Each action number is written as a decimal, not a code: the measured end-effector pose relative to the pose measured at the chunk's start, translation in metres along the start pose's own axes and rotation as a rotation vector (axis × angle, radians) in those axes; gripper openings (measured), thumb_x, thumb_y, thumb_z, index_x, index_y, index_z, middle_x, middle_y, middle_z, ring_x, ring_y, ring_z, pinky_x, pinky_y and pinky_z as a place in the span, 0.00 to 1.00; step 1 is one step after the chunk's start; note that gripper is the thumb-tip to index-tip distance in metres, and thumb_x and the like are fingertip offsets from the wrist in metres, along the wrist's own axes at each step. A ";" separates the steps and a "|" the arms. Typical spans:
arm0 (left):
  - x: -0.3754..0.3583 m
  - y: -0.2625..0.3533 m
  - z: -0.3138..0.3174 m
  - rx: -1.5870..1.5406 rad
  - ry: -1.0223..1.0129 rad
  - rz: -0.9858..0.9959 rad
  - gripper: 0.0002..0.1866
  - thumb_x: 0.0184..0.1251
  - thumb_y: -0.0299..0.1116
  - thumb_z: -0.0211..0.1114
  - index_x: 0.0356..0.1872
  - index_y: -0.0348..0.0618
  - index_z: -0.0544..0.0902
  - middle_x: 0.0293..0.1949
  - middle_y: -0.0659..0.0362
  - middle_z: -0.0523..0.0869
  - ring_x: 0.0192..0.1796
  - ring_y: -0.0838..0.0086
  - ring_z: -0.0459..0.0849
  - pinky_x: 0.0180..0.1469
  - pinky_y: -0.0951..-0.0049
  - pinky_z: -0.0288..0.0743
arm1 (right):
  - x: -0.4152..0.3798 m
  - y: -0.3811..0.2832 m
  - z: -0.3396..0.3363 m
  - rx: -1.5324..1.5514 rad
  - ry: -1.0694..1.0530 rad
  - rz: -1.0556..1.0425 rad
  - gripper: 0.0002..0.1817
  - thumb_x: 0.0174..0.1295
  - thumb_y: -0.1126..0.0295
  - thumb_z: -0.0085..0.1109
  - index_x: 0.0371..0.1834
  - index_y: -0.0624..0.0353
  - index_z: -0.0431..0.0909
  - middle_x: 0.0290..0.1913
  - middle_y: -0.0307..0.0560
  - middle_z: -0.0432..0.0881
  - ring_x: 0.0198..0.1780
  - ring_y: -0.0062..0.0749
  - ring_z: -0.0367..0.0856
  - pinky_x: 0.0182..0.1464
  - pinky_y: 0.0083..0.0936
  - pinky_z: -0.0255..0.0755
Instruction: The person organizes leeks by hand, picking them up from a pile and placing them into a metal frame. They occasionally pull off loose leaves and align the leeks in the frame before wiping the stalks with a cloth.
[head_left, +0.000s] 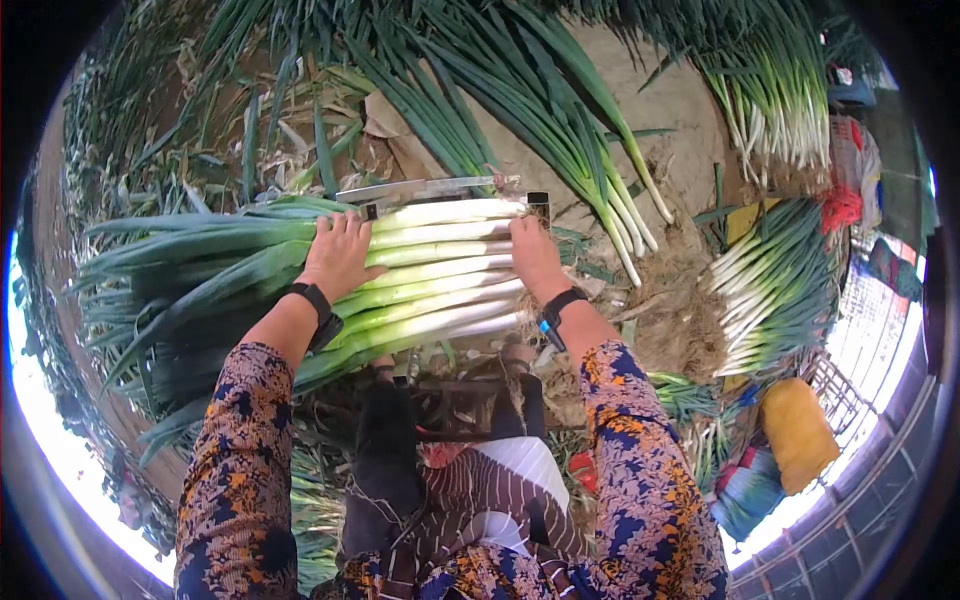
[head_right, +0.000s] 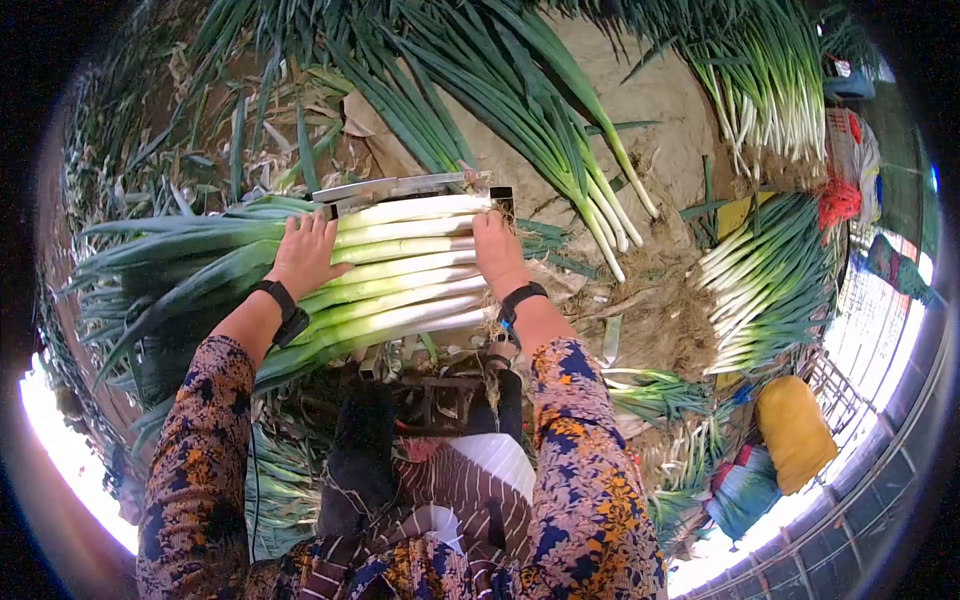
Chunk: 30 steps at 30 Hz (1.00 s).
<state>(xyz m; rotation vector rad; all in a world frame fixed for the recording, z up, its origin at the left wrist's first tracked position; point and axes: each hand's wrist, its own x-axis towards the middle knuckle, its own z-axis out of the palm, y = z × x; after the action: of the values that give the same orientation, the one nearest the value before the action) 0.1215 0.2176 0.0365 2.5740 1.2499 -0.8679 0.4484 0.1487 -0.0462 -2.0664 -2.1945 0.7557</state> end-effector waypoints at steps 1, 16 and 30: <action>-0.002 0.001 0.001 0.004 0.028 -0.006 0.43 0.60 0.67 0.61 0.62 0.36 0.74 0.63 0.45 0.75 0.65 0.51 0.71 0.69 0.44 0.59 | -0.003 0.003 -0.001 -0.004 0.027 -0.046 0.08 0.61 0.78 0.53 0.44 0.60 0.72 0.44 0.54 0.75 0.46 0.50 0.82 0.44 0.41 0.80; -0.018 0.046 0.019 -0.096 0.111 -0.176 0.55 0.60 0.72 0.58 0.75 0.32 0.60 0.75 0.37 0.57 0.77 0.43 0.52 0.76 0.40 0.39 | -0.045 0.141 -0.046 1.154 0.464 0.807 0.18 0.59 0.73 0.59 0.53 0.65 0.78 0.35 0.45 0.80 0.33 0.27 0.76 0.33 0.24 0.70; -0.017 0.048 0.014 -0.084 0.037 -0.222 0.54 0.63 0.71 0.56 0.76 0.33 0.56 0.74 0.41 0.59 0.79 0.46 0.51 0.78 0.43 0.38 | 0.006 0.057 -0.032 0.235 -0.063 -0.268 0.10 0.63 0.70 0.58 0.46 0.58 0.78 0.56 0.55 0.79 0.41 0.56 0.83 0.45 0.43 0.78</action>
<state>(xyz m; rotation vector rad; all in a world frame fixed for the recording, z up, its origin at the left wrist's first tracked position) 0.1438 0.1707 0.0291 2.4306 1.5700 -0.7890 0.5116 0.1644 -0.0400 -1.6225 -2.2260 1.0040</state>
